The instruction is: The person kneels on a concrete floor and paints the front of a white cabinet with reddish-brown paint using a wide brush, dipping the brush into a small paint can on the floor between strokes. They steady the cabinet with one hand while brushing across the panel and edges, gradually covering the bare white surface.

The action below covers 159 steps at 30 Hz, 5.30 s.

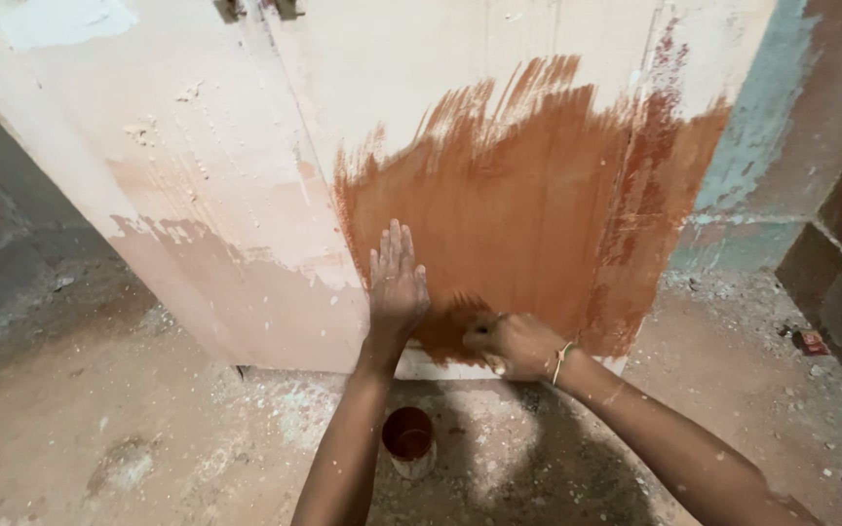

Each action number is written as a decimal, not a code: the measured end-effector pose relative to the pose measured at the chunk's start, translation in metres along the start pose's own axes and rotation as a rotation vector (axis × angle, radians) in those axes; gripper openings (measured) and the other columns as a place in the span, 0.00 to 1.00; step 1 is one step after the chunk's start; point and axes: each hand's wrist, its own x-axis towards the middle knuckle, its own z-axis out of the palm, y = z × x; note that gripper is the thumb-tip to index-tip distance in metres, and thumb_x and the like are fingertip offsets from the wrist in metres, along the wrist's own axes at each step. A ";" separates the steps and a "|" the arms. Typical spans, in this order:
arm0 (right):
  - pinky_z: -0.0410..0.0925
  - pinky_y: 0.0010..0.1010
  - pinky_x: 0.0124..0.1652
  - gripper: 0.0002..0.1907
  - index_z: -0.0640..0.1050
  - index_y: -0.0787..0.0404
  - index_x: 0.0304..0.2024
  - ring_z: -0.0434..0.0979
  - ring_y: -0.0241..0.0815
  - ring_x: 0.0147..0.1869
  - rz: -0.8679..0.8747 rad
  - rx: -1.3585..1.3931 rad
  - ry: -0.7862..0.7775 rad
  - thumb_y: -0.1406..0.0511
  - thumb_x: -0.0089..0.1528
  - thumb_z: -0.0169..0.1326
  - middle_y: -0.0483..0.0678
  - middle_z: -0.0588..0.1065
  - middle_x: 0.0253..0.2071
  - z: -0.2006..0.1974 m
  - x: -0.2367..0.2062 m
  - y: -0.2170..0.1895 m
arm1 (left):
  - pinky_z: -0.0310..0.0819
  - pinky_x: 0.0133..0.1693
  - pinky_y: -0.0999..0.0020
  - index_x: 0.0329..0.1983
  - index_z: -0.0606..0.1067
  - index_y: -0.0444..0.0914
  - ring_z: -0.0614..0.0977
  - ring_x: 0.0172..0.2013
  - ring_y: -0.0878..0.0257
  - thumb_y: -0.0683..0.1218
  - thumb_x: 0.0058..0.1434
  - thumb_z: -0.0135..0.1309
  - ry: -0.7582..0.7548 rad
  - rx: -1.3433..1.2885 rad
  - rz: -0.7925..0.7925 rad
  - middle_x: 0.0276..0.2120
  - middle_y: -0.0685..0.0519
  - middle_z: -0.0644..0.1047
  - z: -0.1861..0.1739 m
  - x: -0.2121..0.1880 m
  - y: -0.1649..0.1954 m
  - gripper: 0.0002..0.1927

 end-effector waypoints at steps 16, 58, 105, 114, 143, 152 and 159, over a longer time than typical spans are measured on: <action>0.77 0.40 0.47 0.17 0.74 0.49 0.55 0.78 0.54 0.55 0.049 -0.327 0.629 0.68 0.64 0.53 0.57 0.69 0.64 -0.100 -0.096 0.080 | 0.41 0.71 0.41 0.76 0.50 0.31 0.51 0.75 0.41 0.49 0.66 0.48 -0.012 -0.026 0.135 0.76 0.39 0.48 0.058 0.032 0.093 0.39; 0.76 0.26 0.24 0.23 0.76 0.47 0.58 0.81 0.42 0.33 0.125 -0.406 0.619 0.72 0.62 0.56 0.58 0.71 0.64 -0.095 -0.118 0.106 | 0.41 0.69 0.39 0.75 0.51 0.30 0.51 0.74 0.39 0.51 0.63 0.53 -0.110 -0.012 0.119 0.75 0.37 0.48 0.070 0.033 0.104 0.43; 0.81 0.32 0.40 0.34 0.74 0.41 0.59 0.83 0.48 0.45 0.217 -0.156 0.074 0.77 0.55 0.56 0.51 0.63 0.73 -0.078 -0.078 0.081 | 0.45 0.69 0.41 0.75 0.49 0.30 0.54 0.73 0.42 0.52 0.61 0.57 -0.155 -0.037 0.086 0.76 0.38 0.47 0.065 0.033 0.091 0.46; 0.78 0.33 0.36 0.32 0.76 0.40 0.60 0.82 0.50 0.48 0.176 -0.022 0.330 0.72 0.53 0.58 0.47 0.70 0.69 -0.076 -0.076 0.085 | 0.44 0.69 0.43 0.75 0.48 0.31 0.52 0.73 0.43 0.53 0.61 0.57 -0.181 -0.026 0.074 0.76 0.39 0.46 0.064 0.034 0.090 0.47; 0.75 0.42 0.53 0.29 0.75 0.41 0.58 0.76 0.55 0.62 -0.030 -0.242 0.761 0.68 0.55 0.61 0.53 0.66 0.69 -0.073 -0.044 0.051 | 0.44 0.70 0.40 0.75 0.51 0.29 0.54 0.74 0.39 0.47 0.62 0.50 -0.037 0.033 0.082 0.76 0.36 0.49 0.045 0.029 0.059 0.41; 0.77 0.39 0.49 0.15 0.82 0.52 0.51 0.84 0.51 0.50 -0.041 0.226 0.195 0.69 0.62 0.61 0.46 0.76 0.60 -0.041 -0.017 0.026 | 0.48 0.69 0.40 0.75 0.52 0.28 0.56 0.74 0.39 0.46 0.64 0.46 -0.014 0.127 0.088 0.76 0.37 0.50 0.023 0.013 0.032 0.38; 0.78 0.34 0.44 0.28 0.77 0.37 0.55 0.83 0.50 0.51 -0.128 -0.255 0.920 0.71 0.56 0.57 0.47 0.71 0.65 -0.062 -0.002 0.015 | 0.46 0.69 0.39 0.75 0.52 0.29 0.55 0.73 0.39 0.46 0.63 0.47 0.004 0.094 0.060 0.76 0.37 0.50 0.023 0.017 0.014 0.39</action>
